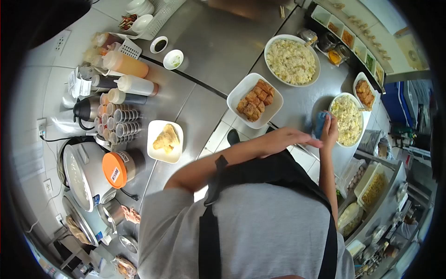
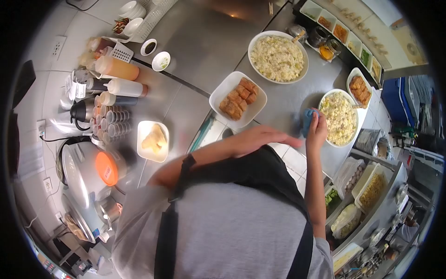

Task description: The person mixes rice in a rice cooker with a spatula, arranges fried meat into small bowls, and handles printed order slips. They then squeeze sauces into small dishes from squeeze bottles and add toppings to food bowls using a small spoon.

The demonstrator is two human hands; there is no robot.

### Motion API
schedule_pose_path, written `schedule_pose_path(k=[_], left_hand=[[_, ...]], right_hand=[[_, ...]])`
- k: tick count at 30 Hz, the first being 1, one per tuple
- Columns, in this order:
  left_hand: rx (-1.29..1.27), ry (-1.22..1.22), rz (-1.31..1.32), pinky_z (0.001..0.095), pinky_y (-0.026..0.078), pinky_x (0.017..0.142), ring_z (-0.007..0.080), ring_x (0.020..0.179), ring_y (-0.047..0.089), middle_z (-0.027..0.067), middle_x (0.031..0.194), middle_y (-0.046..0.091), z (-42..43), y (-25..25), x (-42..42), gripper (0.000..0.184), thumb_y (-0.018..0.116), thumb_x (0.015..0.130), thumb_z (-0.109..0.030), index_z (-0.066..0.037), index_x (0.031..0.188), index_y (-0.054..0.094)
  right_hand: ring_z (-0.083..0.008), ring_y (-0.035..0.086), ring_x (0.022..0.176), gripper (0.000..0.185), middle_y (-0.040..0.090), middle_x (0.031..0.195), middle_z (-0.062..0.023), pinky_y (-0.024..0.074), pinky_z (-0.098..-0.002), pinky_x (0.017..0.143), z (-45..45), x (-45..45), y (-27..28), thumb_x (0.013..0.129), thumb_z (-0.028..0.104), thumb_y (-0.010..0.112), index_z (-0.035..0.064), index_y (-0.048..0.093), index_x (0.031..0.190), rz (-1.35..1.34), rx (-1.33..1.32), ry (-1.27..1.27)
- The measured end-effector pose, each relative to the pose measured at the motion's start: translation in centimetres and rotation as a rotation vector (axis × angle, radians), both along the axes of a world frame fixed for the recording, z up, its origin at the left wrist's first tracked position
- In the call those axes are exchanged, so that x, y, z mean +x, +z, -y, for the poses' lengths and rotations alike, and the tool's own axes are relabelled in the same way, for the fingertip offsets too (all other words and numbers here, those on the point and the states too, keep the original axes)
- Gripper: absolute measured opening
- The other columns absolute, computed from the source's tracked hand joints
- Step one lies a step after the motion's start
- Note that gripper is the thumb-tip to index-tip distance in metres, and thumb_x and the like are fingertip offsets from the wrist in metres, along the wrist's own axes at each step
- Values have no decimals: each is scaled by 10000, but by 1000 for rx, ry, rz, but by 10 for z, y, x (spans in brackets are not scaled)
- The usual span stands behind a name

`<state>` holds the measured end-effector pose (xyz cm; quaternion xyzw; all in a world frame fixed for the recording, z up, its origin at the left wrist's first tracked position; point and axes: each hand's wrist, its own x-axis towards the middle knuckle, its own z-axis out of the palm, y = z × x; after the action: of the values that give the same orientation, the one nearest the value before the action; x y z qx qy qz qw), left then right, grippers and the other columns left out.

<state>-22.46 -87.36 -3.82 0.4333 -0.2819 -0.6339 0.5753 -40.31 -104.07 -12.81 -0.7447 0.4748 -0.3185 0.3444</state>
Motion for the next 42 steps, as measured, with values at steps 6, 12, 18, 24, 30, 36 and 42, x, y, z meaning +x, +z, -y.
schedule_pose_path(k=[6,12,18,24,30,36,42], left_hand=[[285,978,732,263,472,607,95,643,554,24,761,632,-92,-73,76,191,700,880,-177,-37,984,623],[532,577,1103,408,506,618,309,693,652,178,817,672,-78,-103,89,301,507,962,-277,-20,1096,589],[314,266,1435,482,510,692,374,808,653,167,874,687,-54,-89,157,249,551,925,-285,-87,1021,668],[243,-8,1588,462,522,725,346,832,663,145,856,694,-10,-61,175,211,603,881,-293,-121,934,713],[275,-21,1566,481,504,741,362,851,643,162,879,680,-10,-67,183,231,573,897,-289,-102,951,698],[231,38,1556,484,506,754,365,866,645,158,907,685,-16,-66,182,243,559,913,-298,-127,1041,676],[228,81,1525,486,500,774,366,892,639,153,923,687,-18,-73,181,250,546,923,-299,-141,1083,655]], right_hand=[[-275,624,746,206,682,875,-115,494,-324,721,10,28,51,818,241,769,70,711,916,-302,-550,217],[-92,553,581,224,653,646,-64,458,-266,577,1,79,35,821,232,772,51,745,949,-240,18,236],[-116,619,700,239,703,794,-110,493,-260,690,-17,141,-3,869,218,714,27,723,1012,151,252,318],[-153,654,735,237,718,857,-117,506,-281,699,-28,220,9,866,211,683,30,720,1014,-36,311,673],[-235,672,742,147,692,827,-145,528,-343,682,-32,234,4,767,131,730,57,724,895,-1,60,773],[-349,647,760,198,666,805,-172,524,-428,719,-31,200,12,787,141,703,59,672,964,-161,-257,787],[-327,645,741,227,663,800,-186,498,-408,686,-16,137,23,848,212,667,11,659,954,-342,72,614]])
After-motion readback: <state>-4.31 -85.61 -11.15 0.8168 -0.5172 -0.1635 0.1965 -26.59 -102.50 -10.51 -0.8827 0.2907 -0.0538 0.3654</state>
